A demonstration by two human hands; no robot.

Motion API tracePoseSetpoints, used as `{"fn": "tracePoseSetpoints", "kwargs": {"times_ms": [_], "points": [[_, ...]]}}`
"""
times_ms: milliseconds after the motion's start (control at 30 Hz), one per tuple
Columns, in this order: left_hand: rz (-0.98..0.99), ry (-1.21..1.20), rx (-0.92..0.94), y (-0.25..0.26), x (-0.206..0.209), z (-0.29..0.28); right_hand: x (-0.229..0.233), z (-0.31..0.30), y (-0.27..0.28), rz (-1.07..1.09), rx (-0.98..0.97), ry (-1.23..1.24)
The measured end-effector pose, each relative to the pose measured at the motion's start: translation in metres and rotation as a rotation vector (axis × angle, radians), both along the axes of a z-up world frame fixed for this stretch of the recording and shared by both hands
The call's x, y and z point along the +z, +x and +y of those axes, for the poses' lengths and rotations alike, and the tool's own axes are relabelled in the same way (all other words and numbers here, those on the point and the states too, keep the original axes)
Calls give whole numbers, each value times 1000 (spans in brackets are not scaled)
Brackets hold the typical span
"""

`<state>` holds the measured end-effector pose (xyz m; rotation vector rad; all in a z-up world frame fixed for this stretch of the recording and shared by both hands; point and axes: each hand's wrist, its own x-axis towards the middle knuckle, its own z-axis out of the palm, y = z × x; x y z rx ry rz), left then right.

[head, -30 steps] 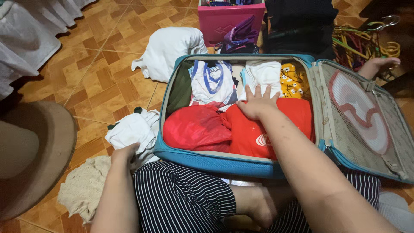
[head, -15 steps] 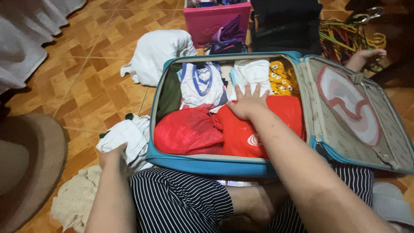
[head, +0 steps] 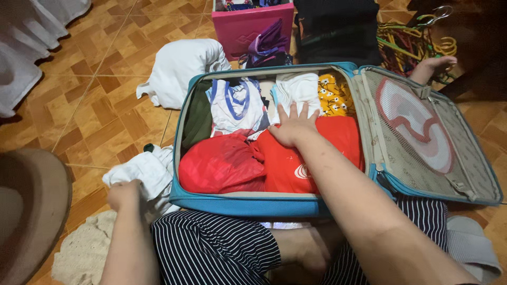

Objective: The person sits on the floor and packs various folded clothes into a blue suitcase. They place shirts, pants, and a towel inside, then close and zip the suitcase. Finally, they pick up and fold a pair of socks.

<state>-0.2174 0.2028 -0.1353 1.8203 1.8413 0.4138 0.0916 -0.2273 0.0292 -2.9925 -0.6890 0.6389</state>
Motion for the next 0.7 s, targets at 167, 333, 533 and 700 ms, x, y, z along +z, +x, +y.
{"fn": "tracePoseSetpoints", "kwargs": {"times_ms": [167, 333, 533, 700], "points": [[-218, -196, 256, 4, -24, 24, 1, -1, -1, 1, -1, 4], [-799, -580, 190, 24, 48, -11, 3, -1, 0, 10, -4, 5], [-950, 293, -387, 110, 209, -109, -5, -1, 2, -34, -2, 55], [-1364, -474, -688, 196, 260, -182, -30, -3, 17, -222, -190, 484]]}}
